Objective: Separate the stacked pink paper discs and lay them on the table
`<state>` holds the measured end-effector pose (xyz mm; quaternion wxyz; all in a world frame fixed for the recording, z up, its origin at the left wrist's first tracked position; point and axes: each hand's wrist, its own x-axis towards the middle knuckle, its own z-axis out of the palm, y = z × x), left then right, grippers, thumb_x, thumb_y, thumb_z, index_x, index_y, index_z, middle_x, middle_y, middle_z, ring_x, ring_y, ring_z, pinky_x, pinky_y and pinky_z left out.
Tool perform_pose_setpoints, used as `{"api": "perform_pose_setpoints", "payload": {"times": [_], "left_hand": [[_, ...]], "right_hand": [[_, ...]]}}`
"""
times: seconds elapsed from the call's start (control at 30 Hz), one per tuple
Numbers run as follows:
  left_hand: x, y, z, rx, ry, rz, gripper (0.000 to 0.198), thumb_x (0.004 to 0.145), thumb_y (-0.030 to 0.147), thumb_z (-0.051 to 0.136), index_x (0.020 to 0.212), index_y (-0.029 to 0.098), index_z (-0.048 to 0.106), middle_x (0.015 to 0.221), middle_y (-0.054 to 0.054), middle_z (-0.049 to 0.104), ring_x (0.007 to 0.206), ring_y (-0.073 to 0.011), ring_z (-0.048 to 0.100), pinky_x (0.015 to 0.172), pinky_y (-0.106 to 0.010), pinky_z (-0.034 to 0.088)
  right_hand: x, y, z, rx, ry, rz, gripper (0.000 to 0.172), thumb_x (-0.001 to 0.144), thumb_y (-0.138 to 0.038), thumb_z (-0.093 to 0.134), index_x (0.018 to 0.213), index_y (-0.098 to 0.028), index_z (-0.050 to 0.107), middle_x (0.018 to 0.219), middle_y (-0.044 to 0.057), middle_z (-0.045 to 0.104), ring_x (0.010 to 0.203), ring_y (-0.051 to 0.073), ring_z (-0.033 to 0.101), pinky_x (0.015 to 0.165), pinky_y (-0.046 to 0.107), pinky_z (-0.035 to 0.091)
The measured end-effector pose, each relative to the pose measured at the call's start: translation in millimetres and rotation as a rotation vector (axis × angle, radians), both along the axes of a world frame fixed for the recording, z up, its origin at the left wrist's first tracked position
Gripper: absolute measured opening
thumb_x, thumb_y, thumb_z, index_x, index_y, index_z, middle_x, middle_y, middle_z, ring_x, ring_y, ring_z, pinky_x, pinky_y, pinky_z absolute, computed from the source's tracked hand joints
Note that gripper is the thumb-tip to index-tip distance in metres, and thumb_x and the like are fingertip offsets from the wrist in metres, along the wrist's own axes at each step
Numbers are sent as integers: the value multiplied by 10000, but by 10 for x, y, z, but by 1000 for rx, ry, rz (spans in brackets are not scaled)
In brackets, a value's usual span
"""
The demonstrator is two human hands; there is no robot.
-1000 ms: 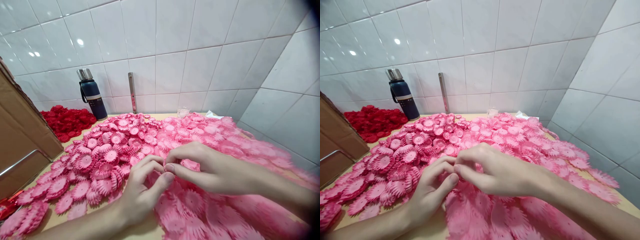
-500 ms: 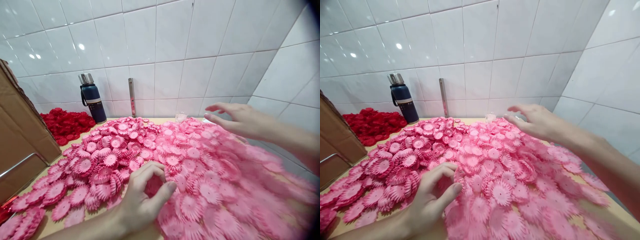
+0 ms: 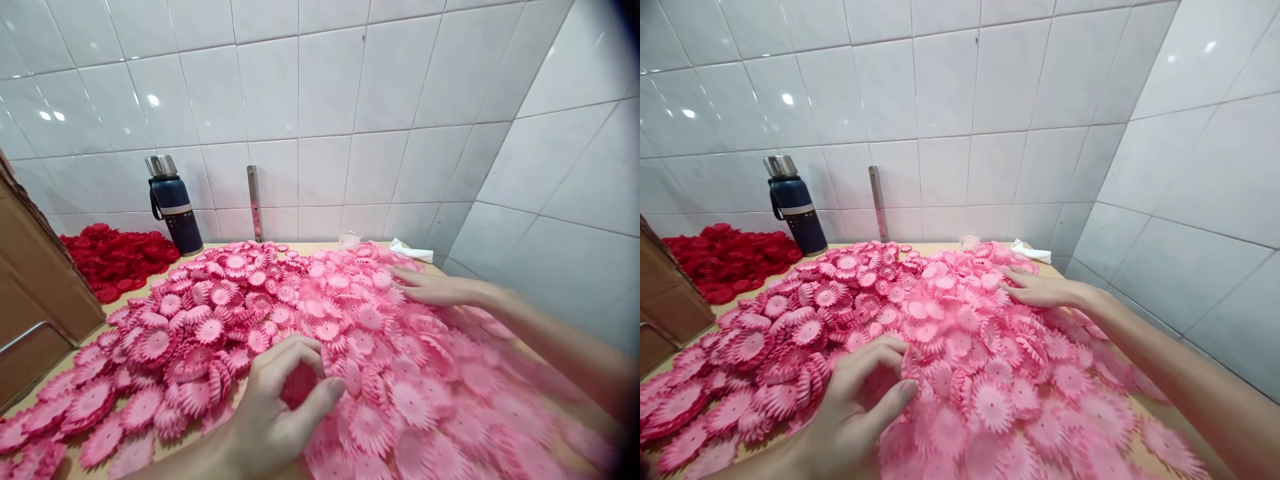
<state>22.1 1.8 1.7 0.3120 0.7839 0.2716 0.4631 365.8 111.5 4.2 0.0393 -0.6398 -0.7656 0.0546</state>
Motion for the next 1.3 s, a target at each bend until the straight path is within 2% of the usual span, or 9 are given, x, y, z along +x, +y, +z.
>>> {"api": "perform_pose_setpoints", "payload": {"times": [0.13,0.3,0.4,0.53,0.6,0.7,0.87,1.07,1.3], "left_hand": [[-3,4,7,4,-2,4,167,872,201,613,733,161,531,760,-6,565,719,-105,551,672,-217,436],[-17,3,9,-45,-33,12,161,862,228,636,741,160,556,787,-18,590,740,-118,567,686,-230,442],[-20,6,18,-91,-52,47,163,846,242,662,746,167,558,762,-1,582,705,-108,545,655,-216,427],[6,-1,38,-225,-120,53,192,861,318,654,763,177,567,699,16,564,636,-102,509,591,-205,412],[29,-14,41,-300,-180,73,243,869,374,639,748,178,559,671,21,539,604,-100,482,557,-202,400],[45,-30,37,-345,-203,129,264,903,402,580,763,179,564,686,16,531,619,-105,472,566,-204,404],[7,-2,24,-305,-113,117,203,957,332,501,847,181,578,765,6,570,702,-116,511,665,-219,421],[-5,25,21,-250,-168,58,181,967,300,490,867,180,581,827,-8,605,776,-132,551,738,-233,439],[11,32,4,-278,-217,47,309,929,447,537,795,168,534,769,-6,555,686,-122,498,646,-223,412]], "right_hand": [[-236,-20,18,3,49,55,691,890,-565,335,1467,-195,419,1520,80,408,1402,304,368,1152,432,333],[-440,-93,185,120,106,-15,673,935,-590,240,1469,-210,393,1493,100,457,1402,351,364,1142,532,304],[-482,-148,366,185,140,-89,677,939,-638,191,1399,-228,472,1368,126,588,1270,389,522,1022,563,418],[-619,-290,627,251,184,-158,644,948,-626,214,1202,-214,639,1191,142,690,1114,390,621,923,567,460],[-780,-421,744,260,302,-102,519,924,-599,378,1039,-219,712,1123,104,720,1037,320,659,887,458,504],[-1098,-685,858,170,452,135,357,893,-506,515,822,-224,721,889,47,744,806,224,680,701,336,520],[-1501,-1055,793,-33,506,443,254,921,-409,538,848,-230,702,812,-11,723,724,140,641,632,252,475],[-1602,-1051,596,14,554,538,234,942,-332,525,856,-186,686,788,9,707,699,128,617,633,254,447],[-1568,-988,667,-80,645,566,196,916,-337,571,847,-191,681,794,1,690,718,133,584,680,265,448]]}}
